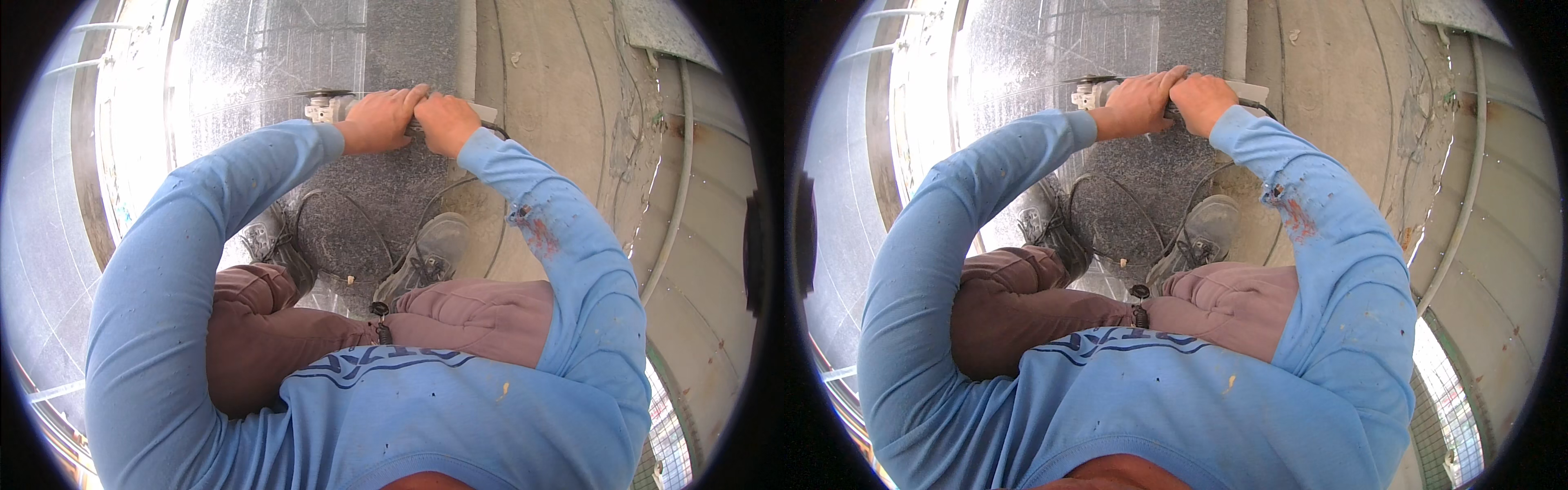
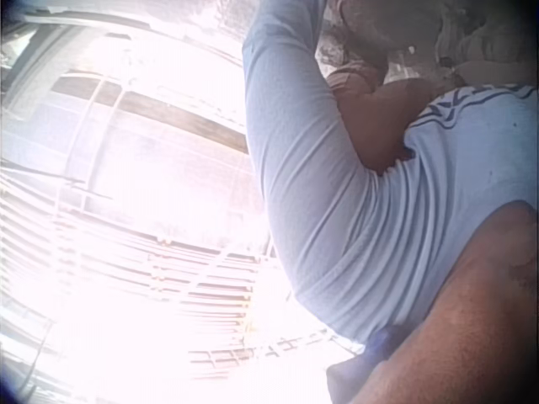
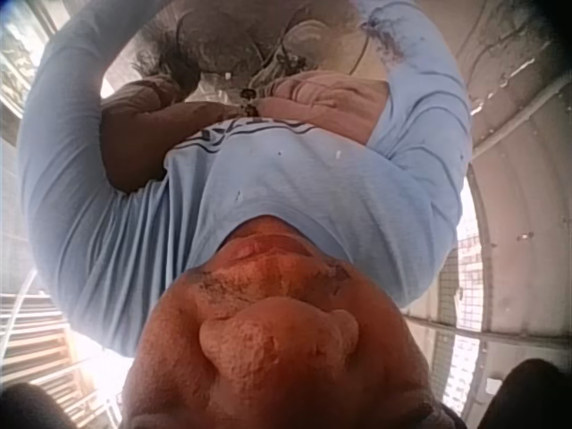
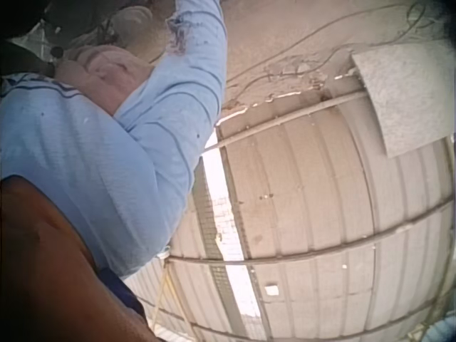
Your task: The person uses an angle grinder to grind a dark stone slab on the floor. They hold the tool with both hands and move it along the surface, then briefly pause to adjust the camera before resuming grinding.
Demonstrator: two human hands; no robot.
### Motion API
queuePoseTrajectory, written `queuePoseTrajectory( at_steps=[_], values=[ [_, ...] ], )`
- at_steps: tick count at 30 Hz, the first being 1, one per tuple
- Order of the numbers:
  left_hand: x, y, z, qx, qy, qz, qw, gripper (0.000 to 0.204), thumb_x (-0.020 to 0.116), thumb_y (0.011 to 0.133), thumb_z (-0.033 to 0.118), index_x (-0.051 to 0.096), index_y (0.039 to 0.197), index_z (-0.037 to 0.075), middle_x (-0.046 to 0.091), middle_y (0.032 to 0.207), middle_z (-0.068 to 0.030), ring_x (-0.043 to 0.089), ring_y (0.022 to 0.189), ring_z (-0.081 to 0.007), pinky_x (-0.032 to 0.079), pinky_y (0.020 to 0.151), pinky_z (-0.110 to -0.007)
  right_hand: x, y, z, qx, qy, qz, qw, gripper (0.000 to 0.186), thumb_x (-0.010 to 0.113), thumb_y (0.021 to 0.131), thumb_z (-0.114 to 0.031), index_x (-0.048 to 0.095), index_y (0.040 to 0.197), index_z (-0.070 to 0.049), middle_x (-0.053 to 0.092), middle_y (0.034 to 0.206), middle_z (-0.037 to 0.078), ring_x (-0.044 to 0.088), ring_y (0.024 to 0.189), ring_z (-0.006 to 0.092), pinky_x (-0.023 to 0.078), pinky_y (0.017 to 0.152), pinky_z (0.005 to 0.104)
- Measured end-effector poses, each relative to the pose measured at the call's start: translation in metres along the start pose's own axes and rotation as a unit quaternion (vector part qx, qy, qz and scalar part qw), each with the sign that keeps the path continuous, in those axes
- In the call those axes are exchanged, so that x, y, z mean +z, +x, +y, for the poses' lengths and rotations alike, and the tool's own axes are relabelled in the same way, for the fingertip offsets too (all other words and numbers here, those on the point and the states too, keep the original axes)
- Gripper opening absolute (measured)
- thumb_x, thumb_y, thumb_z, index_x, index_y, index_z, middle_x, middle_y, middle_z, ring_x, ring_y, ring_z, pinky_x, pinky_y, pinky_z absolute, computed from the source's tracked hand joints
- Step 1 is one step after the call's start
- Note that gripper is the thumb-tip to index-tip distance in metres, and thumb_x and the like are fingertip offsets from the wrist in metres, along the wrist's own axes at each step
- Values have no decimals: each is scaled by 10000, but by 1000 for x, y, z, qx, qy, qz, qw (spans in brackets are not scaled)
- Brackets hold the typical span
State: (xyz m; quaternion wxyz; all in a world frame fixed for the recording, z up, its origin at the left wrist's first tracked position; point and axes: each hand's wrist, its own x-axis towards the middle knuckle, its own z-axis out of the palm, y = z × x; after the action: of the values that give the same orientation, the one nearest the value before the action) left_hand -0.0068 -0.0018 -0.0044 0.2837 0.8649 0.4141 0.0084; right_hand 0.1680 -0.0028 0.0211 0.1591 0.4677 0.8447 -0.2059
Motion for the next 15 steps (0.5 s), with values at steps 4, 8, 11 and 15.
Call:
queuePoseTrajectory(
  at_steps=[4, 8, 11, 15],
  values=[
    [2, -3, -6, 1, -6, 8, 1000, 892, 838, 794, 208, 343, 1518, 49, 648, 1294, -179, 631, 1208, -343, 505, 1033, -432, 0, 5, -4, -8, 1, -4, 1000, 331, 756, 796, -51, 689, 1114, 11, 715, 1112, 221, 706, 1057, 366, 586, 890, 454],
    [6, -1, -10, -9, -20, -1, 1000, 962, 856, 743, 196, 327, 1539, 82, 634, 1349, -168, 616, 1245, -354, 505, 1045, -445, -4, 3, -6, -7, 3, -3, 1000, 305, 755, 795, -52, 698, 1090, 6, 717, 1109, 219, 706, 1058, 360, 585, 892, 450],
    [5, 0, -8, -18, -12, -18, 1000, 951, 850, 751, 190, 327, 1537, 82, 631, 1351, -169, 613, 1248, -359, 506, 1042, -451, -7, 0, -5, -14, -6, -11, 1000, 308, 754, 797, -52, 694, 1094, 6, 716, 1112, 220, 704, 1059, 356, 584, 895, 445],
    [1, 6, 4, 6, -13, -9, 1000, 941, 843, 767, 189, 318, 1540, 83, 630, 1345, -169, 615, 1244, -359, 508, 1036, -457, -8, -11, 3, 4, -4, -5, 1000, 329, 760, 789, -50, 683, 1103, 10, 714, 1099, 219, 704, 1048, 358, 585, 891, 438]
  ],
)
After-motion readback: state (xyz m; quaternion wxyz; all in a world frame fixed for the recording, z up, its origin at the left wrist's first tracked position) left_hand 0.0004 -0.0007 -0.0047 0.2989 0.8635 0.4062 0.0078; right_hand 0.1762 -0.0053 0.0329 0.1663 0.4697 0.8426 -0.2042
